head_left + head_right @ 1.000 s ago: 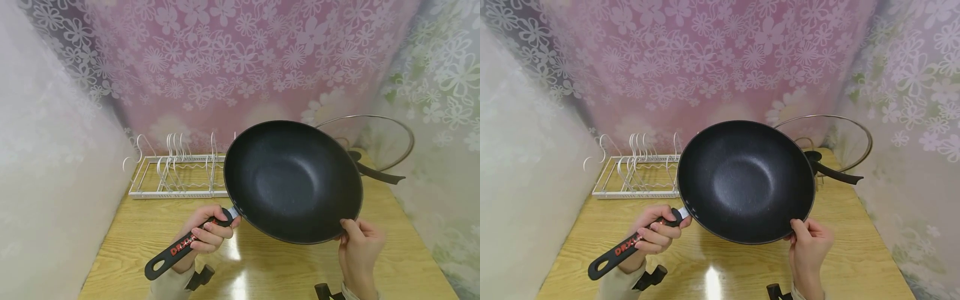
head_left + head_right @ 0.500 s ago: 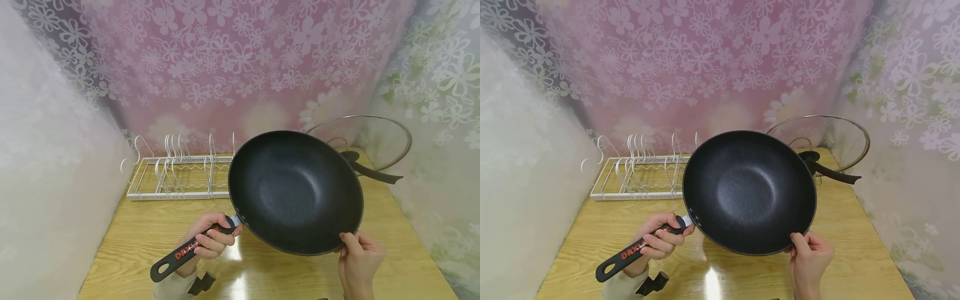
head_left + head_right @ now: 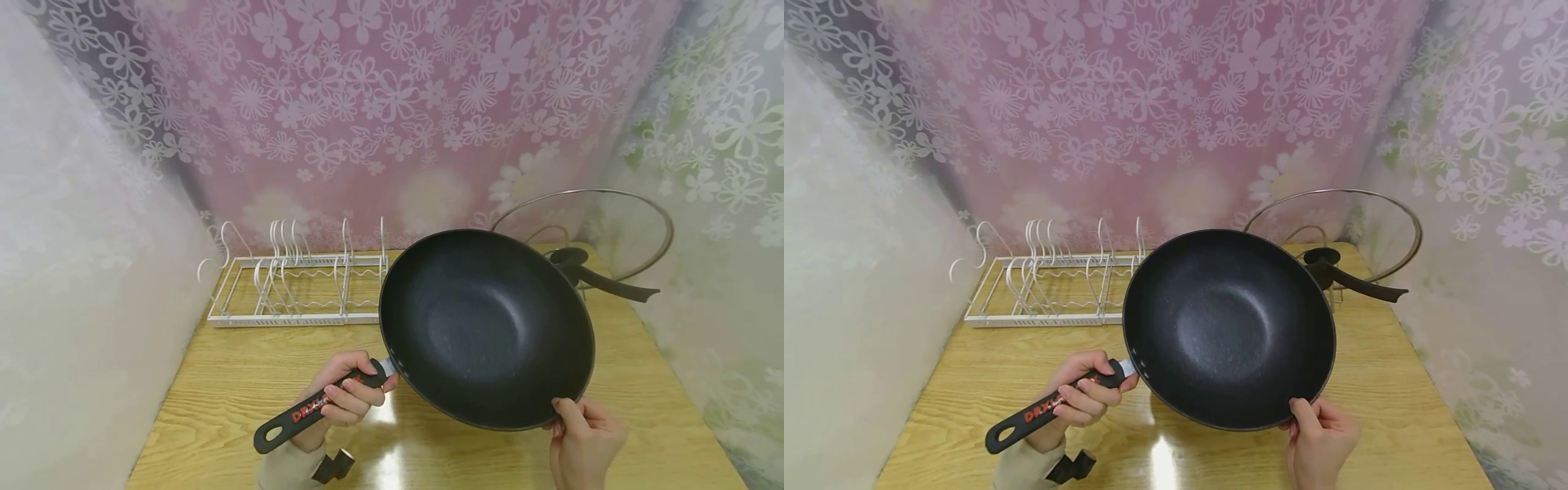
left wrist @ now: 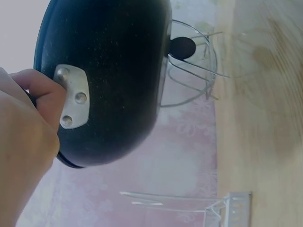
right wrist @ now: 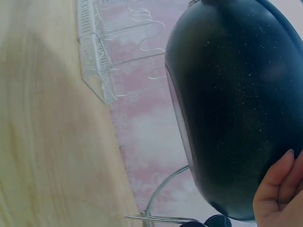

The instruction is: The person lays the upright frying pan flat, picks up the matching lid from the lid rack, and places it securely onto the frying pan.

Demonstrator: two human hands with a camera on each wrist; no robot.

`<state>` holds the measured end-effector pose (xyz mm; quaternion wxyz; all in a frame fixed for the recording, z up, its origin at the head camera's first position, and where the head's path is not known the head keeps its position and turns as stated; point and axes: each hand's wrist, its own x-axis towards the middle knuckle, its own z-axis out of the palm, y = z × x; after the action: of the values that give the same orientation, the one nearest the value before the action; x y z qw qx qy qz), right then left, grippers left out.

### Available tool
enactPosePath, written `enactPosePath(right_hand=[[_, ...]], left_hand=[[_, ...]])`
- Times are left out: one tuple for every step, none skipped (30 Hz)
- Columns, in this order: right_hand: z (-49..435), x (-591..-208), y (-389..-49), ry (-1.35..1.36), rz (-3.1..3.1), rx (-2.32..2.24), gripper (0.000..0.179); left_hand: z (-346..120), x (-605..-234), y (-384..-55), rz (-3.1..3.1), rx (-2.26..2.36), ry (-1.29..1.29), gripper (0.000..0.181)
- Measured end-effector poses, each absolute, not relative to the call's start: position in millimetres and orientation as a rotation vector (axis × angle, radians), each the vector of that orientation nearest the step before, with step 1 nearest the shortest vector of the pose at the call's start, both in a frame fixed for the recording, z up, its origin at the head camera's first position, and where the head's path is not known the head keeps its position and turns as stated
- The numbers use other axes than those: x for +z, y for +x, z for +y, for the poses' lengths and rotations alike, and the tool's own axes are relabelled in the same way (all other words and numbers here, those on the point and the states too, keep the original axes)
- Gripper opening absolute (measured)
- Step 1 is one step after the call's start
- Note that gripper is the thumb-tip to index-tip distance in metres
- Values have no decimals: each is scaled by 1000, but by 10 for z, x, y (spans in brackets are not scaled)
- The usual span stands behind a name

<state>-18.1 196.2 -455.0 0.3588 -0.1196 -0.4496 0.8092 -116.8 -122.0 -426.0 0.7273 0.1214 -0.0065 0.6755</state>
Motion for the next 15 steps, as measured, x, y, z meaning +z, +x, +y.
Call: enactPosePath(right_hand=[[1956,-4560,-174,-310,-1161,2081,41],[1948,-4569,-169,-326,-1174,2071,41],[1942,-4579,-163,-336,-1171,2072,41],[1936,-4590,-160,-343,-1164,2072,41],[1931,-4601,-157,-359,-1165,2070,41],[1926,-4613,-157,-371,-1170,2070,41],[1922,-4627,-157,-388,-1179,2068,41],[1918,-4642,-158,-407,-1191,2066,41],[1914,-4660,-158,-414,-1191,2067,41],[1909,-4678,-159,-426,-1189,2072,41],[1905,-4697,-160,-437,-1196,2073,41],[1900,-4718,-162,-440,-1192,2078,40],[1895,-4738,-164,-439,-1184,2084,40],[1891,-4758,-168,-436,-1177,2089,40],[1885,-4776,-173,-435,-1175,2091,39]], left_hand=[[-1226,-4277,-1178,-13,1486,271,24],[-1232,-4294,-1188,-8,1486,276,24],[-1239,-4312,-1199,-4,1485,279,24],[-1246,-4329,-1210,2,1485,284,24],[-1252,-4348,-1220,5,1484,283,24],[-1257,-4367,-1229,10,1483,285,24],[-1263,-4388,-1236,15,1482,286,23],[-1268,-4410,-1245,16,1482,286,23],[-1272,-4433,-1251,15,1482,285,23],[-1275,-4458,-1256,15,1484,287,23],[-1278,-4483,-1261,13,1485,288,23],[-1281,-4508,-1266,13,1487,293,22],[-1284,-4534,-1270,12,1489,295,22],[-1287,-4559,-1273,10,1493,297,21],[-1291,-4583,-1275,9,1496,297,20]])
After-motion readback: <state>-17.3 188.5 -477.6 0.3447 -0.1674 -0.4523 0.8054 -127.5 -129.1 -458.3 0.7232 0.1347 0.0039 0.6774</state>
